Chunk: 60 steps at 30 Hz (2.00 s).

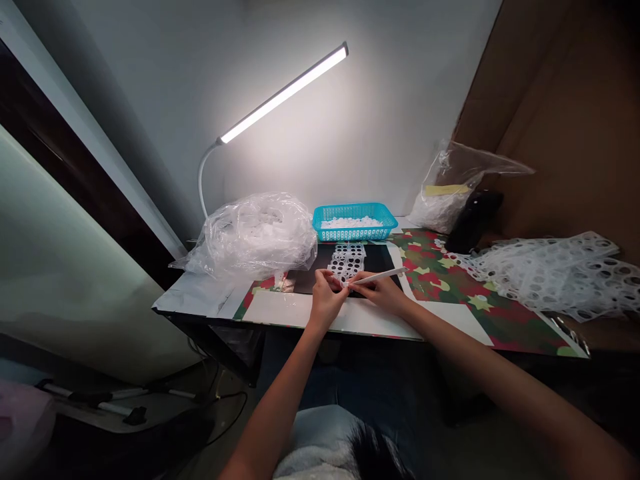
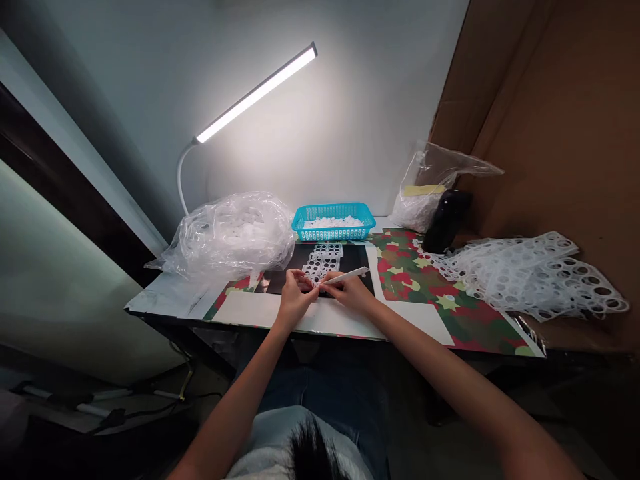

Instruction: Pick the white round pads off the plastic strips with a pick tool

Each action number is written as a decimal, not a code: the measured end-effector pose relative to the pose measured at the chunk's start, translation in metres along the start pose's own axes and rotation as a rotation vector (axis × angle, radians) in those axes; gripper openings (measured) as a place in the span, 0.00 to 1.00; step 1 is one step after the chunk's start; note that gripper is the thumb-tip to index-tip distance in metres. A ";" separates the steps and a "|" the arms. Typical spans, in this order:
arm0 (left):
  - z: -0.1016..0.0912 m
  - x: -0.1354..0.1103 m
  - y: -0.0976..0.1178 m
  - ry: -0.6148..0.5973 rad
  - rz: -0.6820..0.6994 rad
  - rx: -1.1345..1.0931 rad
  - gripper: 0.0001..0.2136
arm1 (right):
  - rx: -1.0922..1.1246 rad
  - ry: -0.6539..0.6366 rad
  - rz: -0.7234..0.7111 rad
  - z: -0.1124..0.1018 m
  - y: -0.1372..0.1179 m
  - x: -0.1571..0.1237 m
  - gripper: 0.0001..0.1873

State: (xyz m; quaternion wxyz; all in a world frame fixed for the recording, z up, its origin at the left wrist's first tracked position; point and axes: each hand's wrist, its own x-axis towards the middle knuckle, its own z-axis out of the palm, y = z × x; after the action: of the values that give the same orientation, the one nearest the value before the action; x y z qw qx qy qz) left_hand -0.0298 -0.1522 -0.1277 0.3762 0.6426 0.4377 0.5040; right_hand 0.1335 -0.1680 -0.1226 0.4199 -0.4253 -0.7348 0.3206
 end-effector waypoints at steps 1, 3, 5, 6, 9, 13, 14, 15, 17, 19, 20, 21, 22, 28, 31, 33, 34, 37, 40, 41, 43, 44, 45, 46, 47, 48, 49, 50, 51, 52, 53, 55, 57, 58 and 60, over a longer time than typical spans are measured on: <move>0.000 0.000 0.000 -0.001 0.001 -0.002 0.20 | 0.010 0.000 -0.005 0.000 0.001 0.000 0.16; -0.001 0.001 0.000 -0.003 0.001 -0.006 0.20 | 0.014 -0.002 -0.014 -0.001 0.002 0.000 0.17; -0.002 0.001 -0.002 -0.010 -0.002 -0.012 0.20 | 0.017 -0.010 -0.023 -0.002 0.003 0.001 0.17; -0.002 0.002 -0.003 -0.015 -0.006 -0.016 0.20 | 0.020 -0.015 -0.025 -0.002 0.003 0.001 0.17; -0.002 0.002 -0.004 -0.026 -0.017 -0.023 0.20 | 0.028 -0.030 -0.021 -0.002 0.001 0.001 0.17; -0.002 0.001 -0.002 -0.027 -0.020 -0.012 0.19 | 0.008 -0.031 -0.003 -0.002 -0.002 0.000 0.17; -0.002 0.000 -0.001 -0.026 -0.020 -0.007 0.19 | 0.000 -0.033 -0.004 -0.002 -0.003 0.000 0.17; -0.001 0.000 -0.001 -0.025 -0.021 -0.003 0.20 | -0.009 -0.036 -0.006 -0.002 -0.003 0.000 0.17; -0.001 0.001 0.000 -0.024 -0.021 0.004 0.20 | -0.022 -0.035 -0.013 -0.002 -0.003 0.000 0.16; -0.002 0.001 0.000 -0.023 -0.017 0.011 0.20 | -0.031 -0.033 -0.020 -0.002 -0.001 0.000 0.16; -0.002 0.001 0.001 -0.021 -0.014 0.015 0.20 | -0.032 -0.031 -0.024 -0.002 -0.001 0.000 0.16; -0.002 0.001 0.001 -0.019 -0.011 0.020 0.19 | -0.031 -0.031 -0.026 -0.001 0.000 0.001 0.15; -0.002 0.001 0.001 -0.016 -0.008 0.025 0.19 | -0.027 -0.030 -0.026 -0.001 0.001 0.001 0.15; -0.003 -0.001 0.003 -0.001 0.002 0.044 0.19 | 0.006 -0.048 -0.023 -0.001 0.004 0.001 0.14; -0.003 0.000 0.002 -0.011 -0.004 0.038 0.19 | 0.005 -0.048 -0.026 -0.001 0.004 0.001 0.13; -0.003 0.000 0.001 -0.025 -0.014 0.029 0.19 | -0.018 -0.048 -0.029 0.000 0.004 0.002 0.13; -0.003 0.000 0.000 -0.032 -0.019 0.025 0.19 | -0.036 -0.048 -0.033 0.000 0.003 0.002 0.13; -0.003 0.000 -0.001 -0.048 -0.037 0.009 0.19 | -0.105 -0.042 -0.052 0.000 0.000 0.002 0.12; -0.003 0.000 -0.002 -0.052 -0.051 -0.005 0.19 | -0.166 -0.032 -0.068 0.000 -0.003 0.002 0.12; -0.003 0.001 -0.001 -0.052 -0.055 -0.009 0.19 | -0.180 -0.032 -0.071 0.001 -0.004 0.002 0.12; -0.003 0.001 -0.001 -0.050 -0.061 -0.017 0.19 | -0.184 -0.033 -0.071 0.001 -0.003 0.002 0.12; -0.003 0.001 -0.001 -0.049 -0.062 -0.021 0.19 | -0.166 -0.036 -0.065 0.001 -0.003 0.003 0.12; -0.003 0.001 -0.001 -0.047 -0.062 -0.024 0.19 | -0.136 -0.039 -0.056 0.001 -0.002 0.003 0.13; -0.003 0.001 -0.001 -0.044 -0.060 -0.025 0.19 | -0.098 -0.040 -0.048 0.000 0.000 0.003 0.14; -0.003 0.001 -0.001 -0.040 -0.057 -0.025 0.19 | -0.060 -0.041 -0.042 0.000 0.001 0.003 0.14; -0.003 0.000 -0.001 -0.035 -0.051 -0.024 0.19 | -0.028 -0.039 -0.040 0.000 0.002 0.003 0.15; -0.004 0.000 -0.001 -0.030 -0.045 -0.021 0.19 | -0.007 -0.037 -0.041 -0.001 0.003 0.003 0.16; -0.004 -0.001 -0.001 -0.026 -0.038 -0.017 0.19 | 0.003 -0.034 -0.044 -0.002 0.003 0.003 0.16; -0.004 -0.001 -0.001 -0.024 -0.030 -0.014 0.19 | 0.004 -0.030 -0.046 -0.002 0.003 0.003 0.16; -0.004 -0.001 -0.001 -0.024 -0.023 -0.011 0.19 | 0.002 -0.030 -0.048 -0.003 0.003 0.003 0.16; -0.004 -0.001 -0.001 -0.025 -0.018 -0.007 0.20 | -0.001 -0.030 -0.051 -0.003 0.003 0.003 0.16; -0.004 -0.001 -0.002 -0.026 -0.011 -0.002 0.19 | -0.007 -0.031 -0.056 -0.004 0.001 0.003 0.16; -0.004 0.000 -0.004 -0.026 -0.006 0.005 0.19 | -0.007 -0.035 -0.055 -0.004 -0.001 0.003 0.16; -0.004 0.000 -0.004 -0.028 -0.004 0.008 0.19 | -0.004 -0.035 -0.053 -0.004 -0.001 0.003 0.16; -0.004 0.001 -0.005 -0.033 0.000 0.014 0.19 | 0.006 -0.032 -0.046 -0.004 -0.002 0.003 0.16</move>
State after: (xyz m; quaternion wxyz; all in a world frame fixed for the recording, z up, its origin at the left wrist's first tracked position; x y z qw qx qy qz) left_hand -0.0349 -0.1497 -0.1315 0.3789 0.6535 0.4347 0.4902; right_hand 0.1356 -0.1663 -0.1179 0.4168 -0.4018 -0.7501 0.3196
